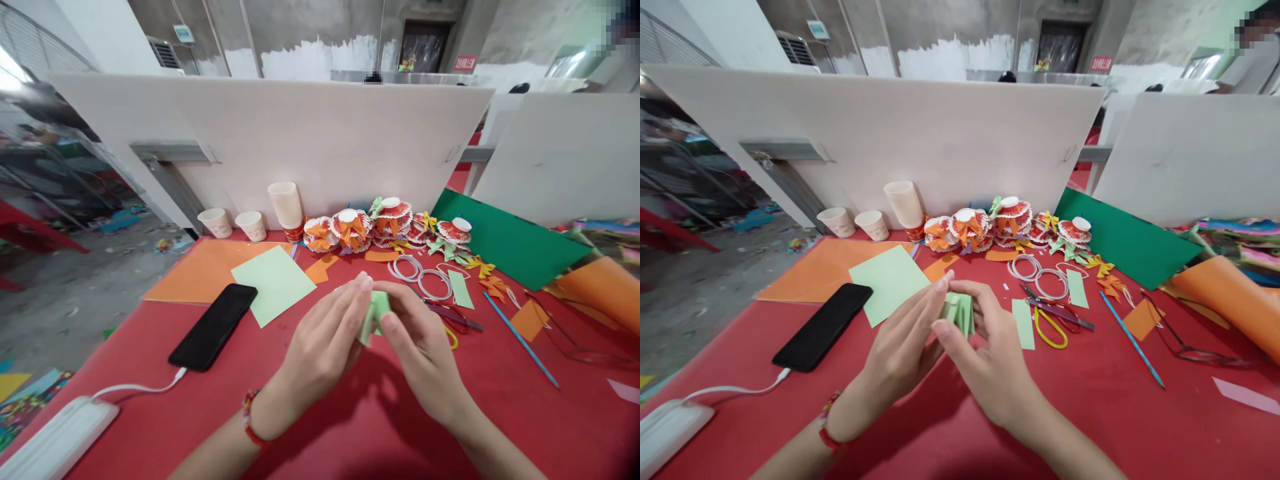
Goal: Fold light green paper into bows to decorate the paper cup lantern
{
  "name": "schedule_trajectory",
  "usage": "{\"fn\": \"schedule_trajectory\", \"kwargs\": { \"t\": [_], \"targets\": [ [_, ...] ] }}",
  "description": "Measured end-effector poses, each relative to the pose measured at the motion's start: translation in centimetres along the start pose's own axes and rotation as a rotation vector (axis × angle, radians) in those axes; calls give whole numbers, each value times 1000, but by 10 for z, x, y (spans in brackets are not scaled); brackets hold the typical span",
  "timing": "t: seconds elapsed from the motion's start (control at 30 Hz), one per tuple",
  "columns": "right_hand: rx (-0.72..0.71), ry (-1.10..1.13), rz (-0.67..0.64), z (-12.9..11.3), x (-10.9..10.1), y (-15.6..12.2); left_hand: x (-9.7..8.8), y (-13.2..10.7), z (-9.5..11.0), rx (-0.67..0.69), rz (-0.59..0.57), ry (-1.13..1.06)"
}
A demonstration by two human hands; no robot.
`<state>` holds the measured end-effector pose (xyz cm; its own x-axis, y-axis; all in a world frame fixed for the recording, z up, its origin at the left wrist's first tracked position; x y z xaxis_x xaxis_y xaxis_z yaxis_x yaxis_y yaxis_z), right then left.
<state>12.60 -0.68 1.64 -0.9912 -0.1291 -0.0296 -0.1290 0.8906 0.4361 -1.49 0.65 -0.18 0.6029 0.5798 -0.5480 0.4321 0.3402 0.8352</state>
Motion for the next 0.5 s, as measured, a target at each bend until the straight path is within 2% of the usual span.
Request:
{"fn": "schedule_trajectory", "kwargs": {
  "t": [0.1,0.2,0.37,0.43,0.5],
  "targets": [
    [118,110,60,2,2,1,3,-1,2,-30,-99,-49],
    [124,126,145,4,0,2,-1,0,3,-165,-174,-267],
    [49,164,161,2,-2,3,-11,7,-2,-670,-38,-676],
    [22,148,160,2,-2,2,-13,11,-3,-757,-57,-777],
    [-27,102,160,2,-2,2,-14,14,-4,-742,-52,-800]
  ]
}}
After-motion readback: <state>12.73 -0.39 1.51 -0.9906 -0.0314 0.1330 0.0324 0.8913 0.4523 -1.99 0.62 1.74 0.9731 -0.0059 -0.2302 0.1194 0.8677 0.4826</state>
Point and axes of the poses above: each hand's wrist, its own y-axis towards the middle knuckle, its own x-axis out of the palm, z = x × y, the point moved 1 cm from there along y, towards the middle knuckle, and after that the axes turned 8 degrees about y, right-handed, at the moved point
